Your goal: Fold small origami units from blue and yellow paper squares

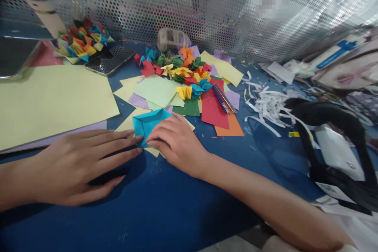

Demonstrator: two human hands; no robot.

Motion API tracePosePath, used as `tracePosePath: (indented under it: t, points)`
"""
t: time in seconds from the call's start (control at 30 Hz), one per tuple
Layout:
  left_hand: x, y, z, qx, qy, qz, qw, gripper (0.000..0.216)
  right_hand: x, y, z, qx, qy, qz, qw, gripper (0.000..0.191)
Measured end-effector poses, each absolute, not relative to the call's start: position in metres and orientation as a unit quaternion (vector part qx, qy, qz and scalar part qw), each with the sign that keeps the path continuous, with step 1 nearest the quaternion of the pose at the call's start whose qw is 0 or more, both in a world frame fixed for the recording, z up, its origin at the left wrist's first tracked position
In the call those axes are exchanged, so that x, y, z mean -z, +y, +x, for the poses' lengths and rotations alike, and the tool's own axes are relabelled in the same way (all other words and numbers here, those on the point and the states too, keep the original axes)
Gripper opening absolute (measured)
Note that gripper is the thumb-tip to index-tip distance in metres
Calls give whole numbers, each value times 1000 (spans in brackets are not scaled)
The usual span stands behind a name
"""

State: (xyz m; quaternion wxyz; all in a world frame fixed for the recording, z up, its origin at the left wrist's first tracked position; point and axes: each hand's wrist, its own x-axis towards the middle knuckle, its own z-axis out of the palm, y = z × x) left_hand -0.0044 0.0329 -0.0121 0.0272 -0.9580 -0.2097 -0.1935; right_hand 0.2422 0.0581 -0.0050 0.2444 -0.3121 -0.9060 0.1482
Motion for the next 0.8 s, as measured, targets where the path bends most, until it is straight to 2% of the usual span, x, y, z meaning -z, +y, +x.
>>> tracePosePath:
  t: [0.33, 0.8]
  points:
    - [12, 34, -3, 194, -206, -959, 21, 38, 7, 60, 239, -188, -893, -314, 262, 7]
    - [13, 33, -4, 192, -209, -959, 14, 40, 11, 62, 242, -145, -897, -307, 285, 13]
